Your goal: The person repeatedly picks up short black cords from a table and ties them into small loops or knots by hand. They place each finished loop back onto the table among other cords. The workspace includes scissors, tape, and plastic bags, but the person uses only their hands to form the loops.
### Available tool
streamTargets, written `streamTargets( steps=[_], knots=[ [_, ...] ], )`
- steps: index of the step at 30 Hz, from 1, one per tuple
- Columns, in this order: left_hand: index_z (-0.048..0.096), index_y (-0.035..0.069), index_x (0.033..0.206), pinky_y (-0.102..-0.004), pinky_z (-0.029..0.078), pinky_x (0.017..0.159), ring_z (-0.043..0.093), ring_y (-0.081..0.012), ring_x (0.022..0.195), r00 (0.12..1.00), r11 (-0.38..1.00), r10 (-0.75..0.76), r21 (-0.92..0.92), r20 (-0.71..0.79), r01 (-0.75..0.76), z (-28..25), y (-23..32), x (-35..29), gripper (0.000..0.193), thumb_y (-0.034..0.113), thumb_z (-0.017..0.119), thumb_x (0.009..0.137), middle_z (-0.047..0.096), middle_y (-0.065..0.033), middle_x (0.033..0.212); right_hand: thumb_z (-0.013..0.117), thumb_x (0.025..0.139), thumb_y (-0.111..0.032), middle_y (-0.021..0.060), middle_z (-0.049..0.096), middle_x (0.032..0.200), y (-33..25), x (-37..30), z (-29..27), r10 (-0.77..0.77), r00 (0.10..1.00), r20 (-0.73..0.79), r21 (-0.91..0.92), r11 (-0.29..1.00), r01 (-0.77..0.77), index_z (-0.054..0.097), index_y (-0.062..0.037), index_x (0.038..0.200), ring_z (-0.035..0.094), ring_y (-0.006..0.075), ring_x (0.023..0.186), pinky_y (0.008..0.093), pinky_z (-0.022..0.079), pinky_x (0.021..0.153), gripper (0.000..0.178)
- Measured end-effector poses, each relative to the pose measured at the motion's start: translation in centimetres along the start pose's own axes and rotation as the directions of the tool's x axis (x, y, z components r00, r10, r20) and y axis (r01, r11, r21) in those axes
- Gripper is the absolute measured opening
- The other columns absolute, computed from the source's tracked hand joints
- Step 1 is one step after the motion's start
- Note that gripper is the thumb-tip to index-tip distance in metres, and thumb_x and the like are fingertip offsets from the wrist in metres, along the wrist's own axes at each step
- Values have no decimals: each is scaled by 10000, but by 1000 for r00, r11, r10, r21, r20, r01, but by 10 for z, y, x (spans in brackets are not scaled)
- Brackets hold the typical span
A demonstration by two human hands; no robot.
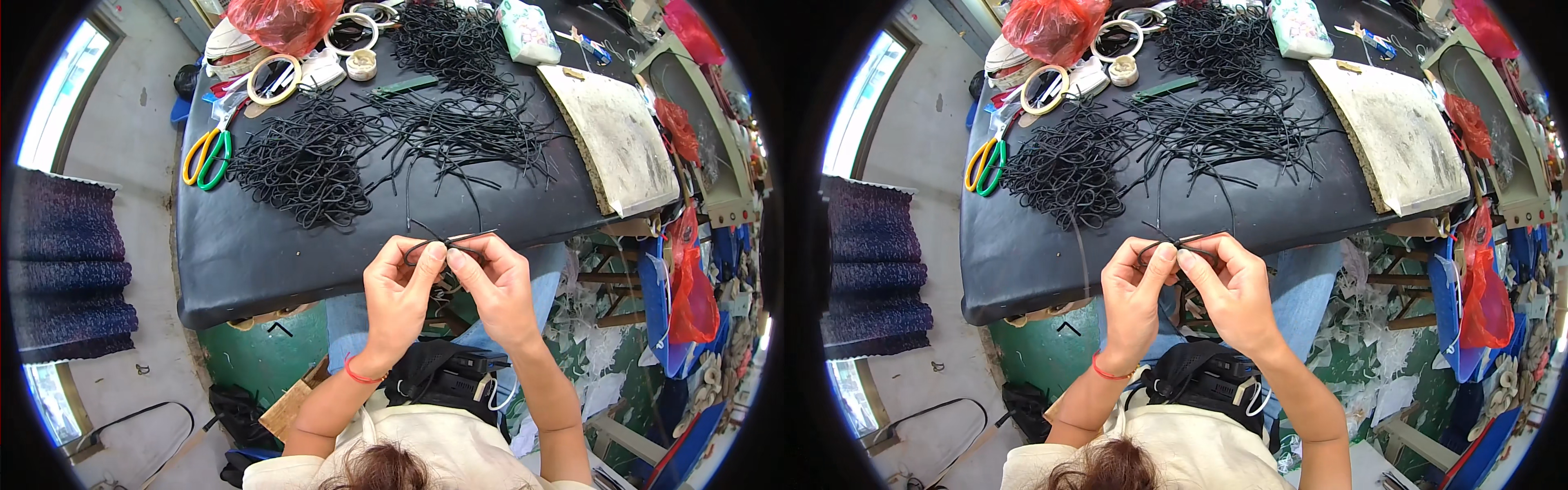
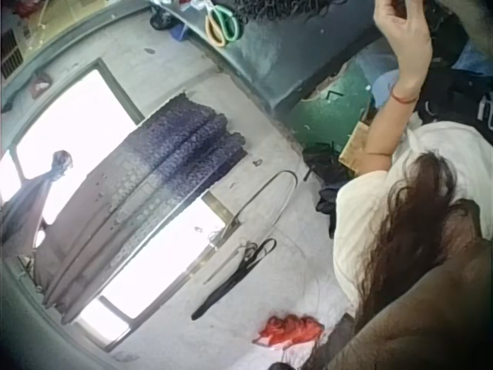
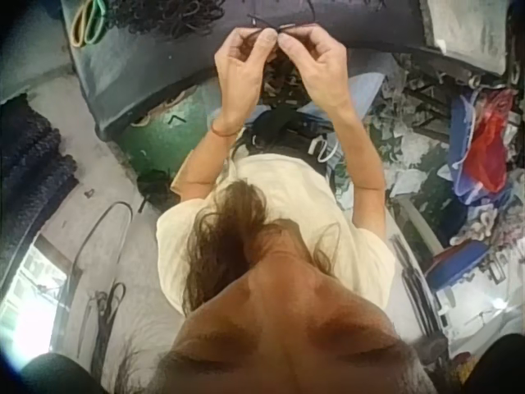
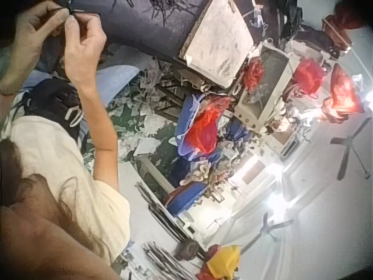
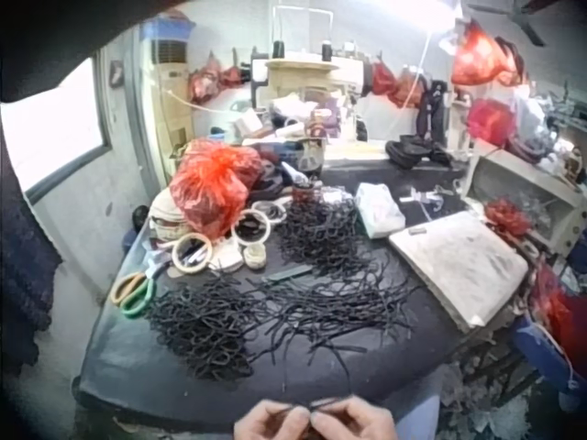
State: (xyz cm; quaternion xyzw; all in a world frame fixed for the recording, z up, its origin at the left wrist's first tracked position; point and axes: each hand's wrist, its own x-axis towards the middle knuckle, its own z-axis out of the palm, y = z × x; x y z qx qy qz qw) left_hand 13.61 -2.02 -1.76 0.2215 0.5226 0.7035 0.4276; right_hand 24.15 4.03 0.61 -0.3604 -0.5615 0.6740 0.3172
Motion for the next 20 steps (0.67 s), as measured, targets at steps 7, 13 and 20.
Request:
streamTargets(
  steps=[7, 13, 20],
  knots=[
    [583, 21, 939, -217, 439, 699, 545, -70, 761, 1000, 997, -13, -76, -7, 12, 1, -4, 4, 144, 154, 561, 890, 605, -28, 819, 559, 882, -82, 29, 610, 847, 7, -1, 4, 15, 999, 29, 84, 996, -18, 571, 26, 979, 536, 40, 762, 190, 446, 678, 146],
    [592, 4, 1040, -274, 475, 759, 602, -139, 811, 967, 917, -153, -335, 206, 217, -7, 19, 20, 213, 149, 497, 917, 634, -77, 914, 567, 882, -82, 14, 590, 837, -1, -6, 10, -15, 998, -61, 69, 997, 19, 561, 6, 972, 524, 39, 762, 183, 429, 674, 126],
    [620, -5, 981, -202, 420, 627, 520, -69, 669, 846, 951, -268, -11, 461, 308, -20, 26, 24, 193, 149, 569, 878, 589, -14, 721, 547, 895, -129, 90, 532, 1080, -6, 14, -14, -100, 975, 200, 89, 993, 84, 600, -32, 1080, 574, 169, 887, 307, 476, 827, 216]
  ],
)
